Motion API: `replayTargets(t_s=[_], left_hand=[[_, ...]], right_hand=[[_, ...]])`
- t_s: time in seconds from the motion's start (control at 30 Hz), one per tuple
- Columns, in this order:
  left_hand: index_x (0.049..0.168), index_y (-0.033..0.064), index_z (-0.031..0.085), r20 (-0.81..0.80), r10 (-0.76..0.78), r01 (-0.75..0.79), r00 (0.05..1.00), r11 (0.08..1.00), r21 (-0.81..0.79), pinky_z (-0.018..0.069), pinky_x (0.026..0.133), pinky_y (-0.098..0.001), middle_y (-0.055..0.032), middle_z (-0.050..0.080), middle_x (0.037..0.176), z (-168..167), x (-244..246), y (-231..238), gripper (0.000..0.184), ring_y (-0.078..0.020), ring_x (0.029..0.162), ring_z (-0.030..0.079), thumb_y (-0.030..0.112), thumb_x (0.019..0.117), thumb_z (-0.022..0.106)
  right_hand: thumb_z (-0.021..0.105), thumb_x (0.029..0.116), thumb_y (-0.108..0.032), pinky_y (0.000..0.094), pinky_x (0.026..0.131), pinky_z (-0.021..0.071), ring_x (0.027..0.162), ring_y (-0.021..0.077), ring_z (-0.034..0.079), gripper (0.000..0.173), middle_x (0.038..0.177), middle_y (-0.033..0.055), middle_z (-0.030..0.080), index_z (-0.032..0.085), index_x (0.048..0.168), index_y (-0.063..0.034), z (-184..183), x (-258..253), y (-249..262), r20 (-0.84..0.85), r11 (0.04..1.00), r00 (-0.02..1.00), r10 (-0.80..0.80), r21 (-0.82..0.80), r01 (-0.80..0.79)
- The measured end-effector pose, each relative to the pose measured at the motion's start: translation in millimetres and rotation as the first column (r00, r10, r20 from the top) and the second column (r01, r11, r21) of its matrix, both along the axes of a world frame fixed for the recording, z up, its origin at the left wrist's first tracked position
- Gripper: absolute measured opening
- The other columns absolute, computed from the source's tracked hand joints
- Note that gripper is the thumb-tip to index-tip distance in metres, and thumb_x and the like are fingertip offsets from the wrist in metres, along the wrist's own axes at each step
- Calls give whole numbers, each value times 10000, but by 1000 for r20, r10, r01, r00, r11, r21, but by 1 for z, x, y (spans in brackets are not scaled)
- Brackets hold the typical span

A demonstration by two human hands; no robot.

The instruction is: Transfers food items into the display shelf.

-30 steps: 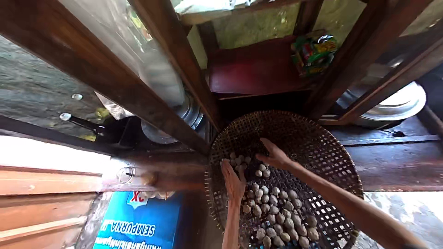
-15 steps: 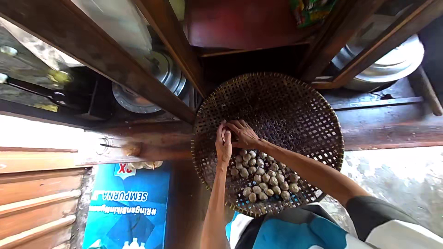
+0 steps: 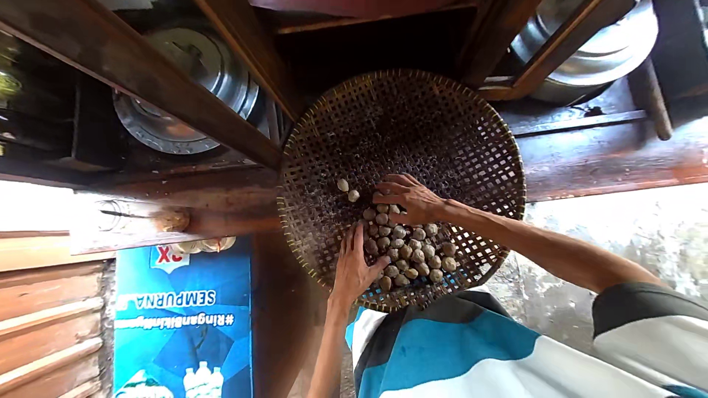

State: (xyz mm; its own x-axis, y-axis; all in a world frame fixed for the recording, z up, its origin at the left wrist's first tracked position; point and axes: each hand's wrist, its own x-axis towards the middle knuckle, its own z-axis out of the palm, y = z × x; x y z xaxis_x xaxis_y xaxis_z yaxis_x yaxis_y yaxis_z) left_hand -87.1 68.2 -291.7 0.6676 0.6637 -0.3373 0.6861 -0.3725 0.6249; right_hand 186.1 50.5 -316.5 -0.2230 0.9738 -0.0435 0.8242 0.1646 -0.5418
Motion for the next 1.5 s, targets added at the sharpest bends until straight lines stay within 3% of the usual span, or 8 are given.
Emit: replayTargets(t_s=[0.07, 0.17, 0.33, 0.7, 0.83, 0.97, 1.23, 1.5], left_hand=[[1617, 39, 283, -42, -73, 73, 996, 997, 7, 268, 1248, -514, -210, 201, 1694, 8, -4, -8, 1210, -385, 1560, 221, 742, 746, 741], [1581, 62, 385, -33, -179, 179, 983, 984, 13, 206, 1261, -547, -225, 158, 1700, 17, -8, -22, 1205, -422, 1573, 135, 701, 659, 825], [1351, 73, 633, 56, -286, 271, 957, 943, 192, 178, 1259, -584, -234, 379, 1608, 8, -6, -34, 832, -443, 1535, 257, 495, 683, 892], [1234, 12, 672, 62, -150, 125, 987, 948, 292, 312, 1211, -572, -230, 534, 1482, 1, -16, -16, 545, -432, 1454, 415, 302, 799, 829], [1308, -1, 635, 14, -28, 23, 1000, 957, 288, 425, 1124, -550, -242, 549, 1456, 12, -20, -12, 620, -444, 1380, 490, 315, 804, 811], [1415, -10, 561, -80, -9, 24, 997, 983, 181, 411, 1120, -563, -246, 506, 1493, 23, -15, -21, 787, -446, 1365, 490, 374, 791, 849], [1511, 88, 512, -88, -18, 38, 996, 973, 228, 415, 1094, -593, -265, 361, 1608, 9, -1, -48, 1039, -523, 1442, 361, 534, 656, 898], [1260, 130, 731, 35, -104, 86, 994, 934, 347, 204, 1159, -759, -237, 509, 1517, -7, 4, -47, 468, -550, 1441, 372, 408, 883, 745]], right_hand=[[697, 864, -485, 621, 1233, 231, 1559, 386, 214, 574, 1658, 81, 352, 630, 1413, -330, 18, 4, -32, -36, 999, 999, -23, -49, 21], [782, 804, -530, 617, 1136, 388, 1509, 392, 301, 606, 1598, 141, 405, 677, 1338, -263, 47, -4, -86, -124, 988, 991, 51, -140, -68], [758, 851, -468, 561, 1165, 363, 1416, 403, 434, 390, 1472, 167, 536, 735, 1146, -215, 38, -29, -140, -130, 986, 978, 161, -14, -164], [691, 892, -255, 491, 1044, 476, 1235, 357, 575, 222, 1271, 145, 657, 720, 1022, -78, 9, -64, -124, -201, 991, 976, -88, 85, 106], [673, 938, -169, 281, 947, 535, 1039, 85, 661, 255, 1113, 42, 714, 701, 1133, -7, 50, -57, -101, -652, 808, 480, -587, -499, 312], [569, 1013, -64, 300, 853, 584, 923, 133, 693, 227, 1058, 59, 718, 643, 1218, -1, 74, -43, -79, -655, 649, 2, -755, -748, 140], [411, 1085, -98, 267, 809, 584, 859, 116, 689, 285, 1036, 50, 708, 629, 1261, -47, 79, -34, -65, -587, 614, -239, -773, -788, -50], [372, 1103, -128, 268, 770, 577, 797, 112, 674, 276, 915, 36, 690, 635, 1114, -47, 77, -33, -62, -549, 560, -232, -803, -828, 21]])
